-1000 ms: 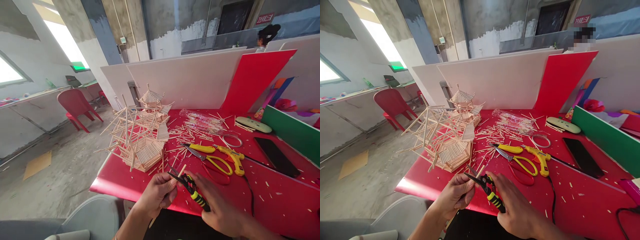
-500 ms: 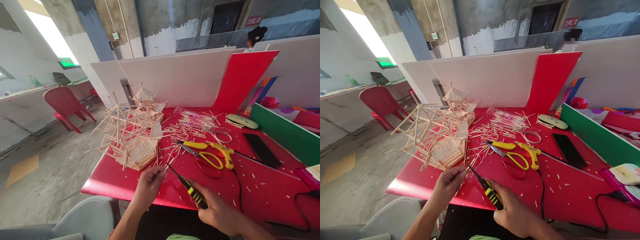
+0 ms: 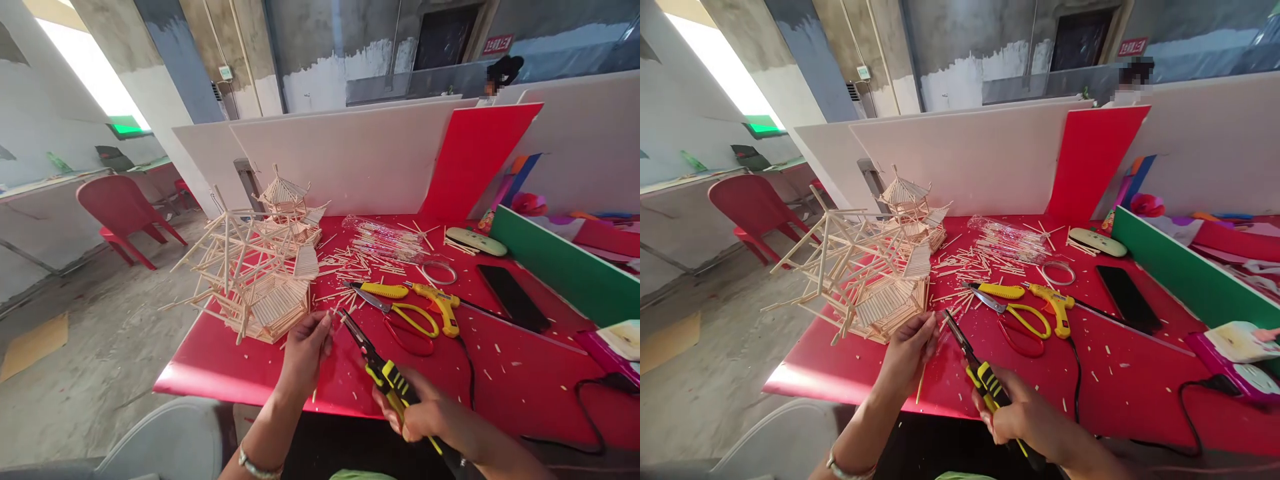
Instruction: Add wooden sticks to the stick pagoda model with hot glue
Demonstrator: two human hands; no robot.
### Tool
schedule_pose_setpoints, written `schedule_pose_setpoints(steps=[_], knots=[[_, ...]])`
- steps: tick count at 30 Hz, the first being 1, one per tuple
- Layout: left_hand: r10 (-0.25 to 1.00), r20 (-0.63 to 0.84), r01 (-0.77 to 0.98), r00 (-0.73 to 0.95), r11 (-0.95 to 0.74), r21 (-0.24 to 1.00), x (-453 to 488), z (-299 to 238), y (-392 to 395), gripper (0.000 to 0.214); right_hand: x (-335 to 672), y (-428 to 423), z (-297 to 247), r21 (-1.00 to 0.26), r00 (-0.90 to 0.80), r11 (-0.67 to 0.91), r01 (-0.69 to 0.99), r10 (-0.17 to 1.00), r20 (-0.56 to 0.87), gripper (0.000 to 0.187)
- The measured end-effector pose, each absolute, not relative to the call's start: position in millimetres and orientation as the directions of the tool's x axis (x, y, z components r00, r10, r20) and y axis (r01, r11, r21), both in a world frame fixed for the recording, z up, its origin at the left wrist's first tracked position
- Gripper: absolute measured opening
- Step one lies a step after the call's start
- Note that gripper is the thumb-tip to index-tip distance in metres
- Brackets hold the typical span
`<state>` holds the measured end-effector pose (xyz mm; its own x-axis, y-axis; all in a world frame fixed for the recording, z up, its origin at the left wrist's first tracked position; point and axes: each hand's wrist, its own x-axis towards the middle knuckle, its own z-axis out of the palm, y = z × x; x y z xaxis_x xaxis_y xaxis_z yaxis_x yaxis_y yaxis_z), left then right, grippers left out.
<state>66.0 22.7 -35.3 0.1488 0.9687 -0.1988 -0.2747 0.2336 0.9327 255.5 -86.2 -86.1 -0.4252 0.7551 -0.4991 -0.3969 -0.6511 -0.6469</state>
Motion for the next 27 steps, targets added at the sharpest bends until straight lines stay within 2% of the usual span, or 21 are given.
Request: schedule_pose_setpoints(steps=[3,7,9,10,12,14,17,19,20,22,24,25,26,27], knots=[[0.98,-0.181,-0.256,0.086,0.198,0.946,86.5,-49.5,44.4,0.035,262.9,-85.2,-78.6,-0.701,-0.333,-0.584,-0.41,0.811,-0.481,0.074],[0.998,-0.067,-0.199,-0.003,0.065,0.978,91.2,-53.8,57.0,0.027,266.2,-88.5,-62.1,-0.663,-0.387,-0.587,-0.464,0.808,-0.444,0.078],[0.994,0.081,-0.13,0.072,-0.071,0.989,85.4,-49.3,52.8,0.029,267.3,-91.0,-55.6,-0.599,-0.47,-0.613,-0.516,0.787,-0.4,0.076],[0.977,0.126,-0.112,0.175,-0.107,0.988,81.9,-46.4,49.2,0.032,268.1,-91.8,-53.6,-0.558,-0.534,-0.642,-0.525,0.759,-0.372,0.075],[0.919,0.102,-0.163,0.381,-0.042,0.986,75.7,-40.8,41.5,0.038,270.2,-92.4,-51.7,-0.485,-0.664,-0.718,-0.499,0.676,-0.318,0.073],[0.867,0.062,-0.234,0.495,0.064,0.97,71.5,-36.7,35.7,0.04,271.8,-92.3,-50.4,-0.432,-0.741,-0.776,-0.46,0.603,-0.294,0.071],[0.864,0.022,-0.281,0.502,0.139,0.95,67.7,-33.0,31.8,0.033,273.8,-94.7,-43.8,-0.386,-0.763,-0.816,-0.431,0.558,-0.328,0.063],[0.893,-0.009,-0.273,0.451,0.148,0.951,64.1,-31.0,29.9,0.03,276.0,-98.8,-36.5,-0.413,-0.741,-0.805,-0.426,0.572,-0.352,0.062],[0.915,-0.024,-0.27,0.402,0.144,0.952,61.3,-29.9,28.4,0.029,277.2,-100.9,-33.2,-0.465,-0.711,-0.78,-0.419,0.6,-0.366,0.064],[0.961,-0.07,-0.291,0.267,0.15,0.945,53.6,-27.7,23.2,0.029,278.5,-102.9,-29.7,-0.658,-0.565,-0.679,-0.325,0.698,-0.44,0.067],[0.972,-0.179,-0.353,0.151,0.222,0.909,44.1,-24.9,15.0,0.031,275.3,-99.8,-32.8,-0.854,-0.255,-0.519,-0.03,0.83,-0.496,0.069],[0.96,-0.254,-0.393,0.121,0.281,0.875,39.2,-23.3,10.1,0.032,271.5,-96.0,-36.9,-0.879,-0.064,-0.441,0.184,0.887,-0.458,0.07],[0.94,-0.324,-0.432,0.107,0.337,0.837,34.6,-21.3,4.9,0.034,266.2,-91.1,-42.6,-0.833,0.105,-0.38,0.403,0.923,-0.37,0.071],[0.925,-0.369,-0.469,0.084,0.364,0.805,30.3,-19.1,-0.2,0.035,259.8,-85.3,-49.4,-0.735,0.223,-0.332,0.591,0.943,-0.247,0.073]])
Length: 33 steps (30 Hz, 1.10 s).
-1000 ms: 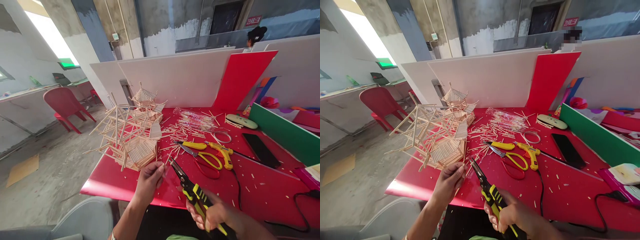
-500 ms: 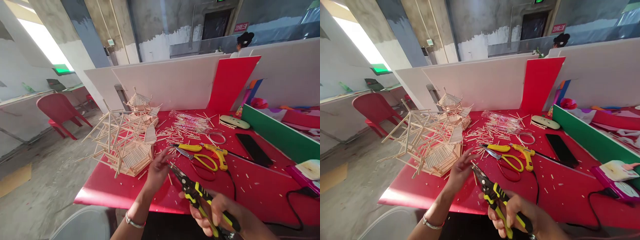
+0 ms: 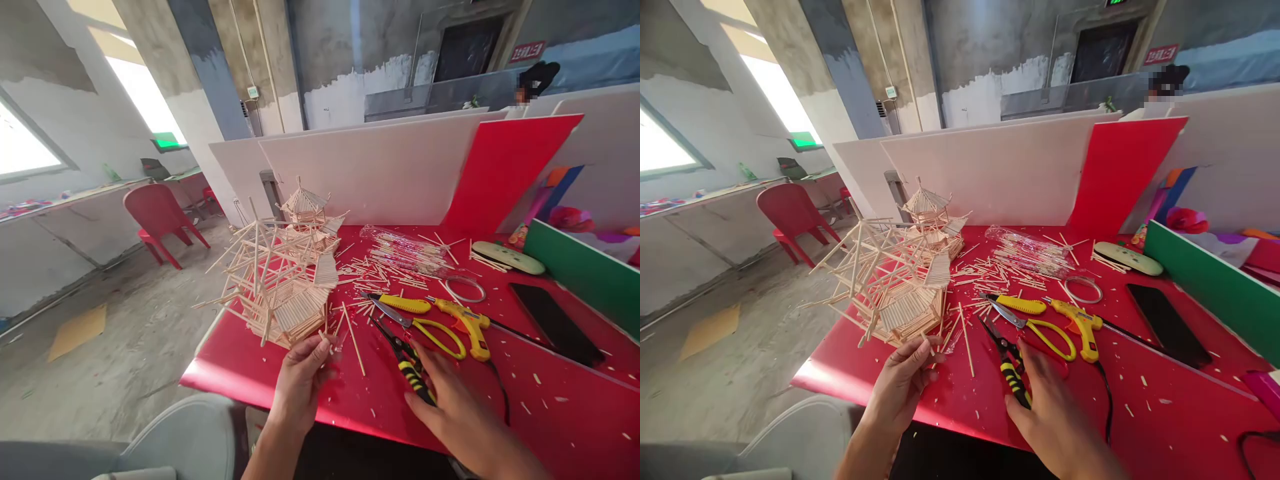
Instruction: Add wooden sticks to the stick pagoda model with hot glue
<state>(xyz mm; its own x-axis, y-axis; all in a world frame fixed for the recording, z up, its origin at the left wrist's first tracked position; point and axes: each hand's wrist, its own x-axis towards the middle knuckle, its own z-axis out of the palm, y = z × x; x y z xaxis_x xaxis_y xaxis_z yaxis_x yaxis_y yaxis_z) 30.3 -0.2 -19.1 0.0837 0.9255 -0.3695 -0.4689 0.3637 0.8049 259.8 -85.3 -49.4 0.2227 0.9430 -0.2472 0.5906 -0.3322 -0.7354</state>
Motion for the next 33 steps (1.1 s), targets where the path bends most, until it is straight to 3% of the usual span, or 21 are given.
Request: schedule_pose_setpoints(steps=[2,5,7,10,12,14,18,21,23,29,33], knots=[[0.906,-0.42,-0.545,0.061,0.383,0.746,22.3,-14.1,-9.1,0.037,246.4,-73.3,-63.8,-0.493,0.296,-0.269,0.828,0.955,-0.022,0.075],[0.888,-0.448,-0.605,0.1,0.412,0.681,10.1,-6.7,-17.4,0.039,231.2,-60.1,-77.0,-0.265,0.271,-0.222,0.938,0.948,0.166,0.063],[0.883,-0.458,-0.631,0.105,0.415,0.655,1.8,-3.3,-19.4,0.041,223.7,-56.3,-73.6,-0.253,0.207,-0.13,0.959,0.93,0.305,0.051],[0.891,-0.441,-0.66,0.105,0.394,0.64,-7.3,-1.4,-19.5,0.04,207.4,-57.1,-50.5,-0.394,0.035,0.186,0.9,0.87,0.491,0.034],[0.896,-0.427,-0.654,0.121,0.396,0.644,-9.9,-1.5,-19.1,0.038,193.4,-59.3,-32.1,-0.465,-0.065,0.361,0.809,0.84,0.539,0.023],[0.896,-0.421,-0.636,0.142,0.409,0.655,-11.0,-1.8,-19.0,0.039,184.0,-59.2,-20.9,-0.435,-0.117,0.411,0.801,0.82,0.56,0.019],[0.899,-0.413,-0.616,0.147,0.41,0.673,-14.3,-3.0,-18.3,0.041,207.1,-46.9,-31.4,-0.309,-0.004,0.21,0.928,0.832,0.554,0.021],[0.898,-0.404,-0.59,0.172,0.422,0.688,-13.9,-4.5,-16.6,0.039,254.4,-34.9,-52.2,-0.239,0.181,-0.086,0.967,0.893,0.412,0.03],[0.892,-0.404,-0.571,0.204,0.443,0.691,-8.6,-5.1,-15.9,0.037,282.8,-30.6,-62.6,-0.205,0.25,-0.192,0.96,0.917,0.312,0.036],[0.868,-0.418,-0.51,0.268,0.496,0.703,23.3,-2.6,-20.2,0.037,317.5,-37.0,-72.3,-0.245,0.391,-0.339,0.909,0.896,0.212,0.033],[0.854,-0.416,-0.452,0.312,0.519,0.726,41.3,1.6,-21.9,0.036,346.6,-41.0,-75.0,-0.321,0.604,-0.537,0.78,0.78,0.162,0.036]])
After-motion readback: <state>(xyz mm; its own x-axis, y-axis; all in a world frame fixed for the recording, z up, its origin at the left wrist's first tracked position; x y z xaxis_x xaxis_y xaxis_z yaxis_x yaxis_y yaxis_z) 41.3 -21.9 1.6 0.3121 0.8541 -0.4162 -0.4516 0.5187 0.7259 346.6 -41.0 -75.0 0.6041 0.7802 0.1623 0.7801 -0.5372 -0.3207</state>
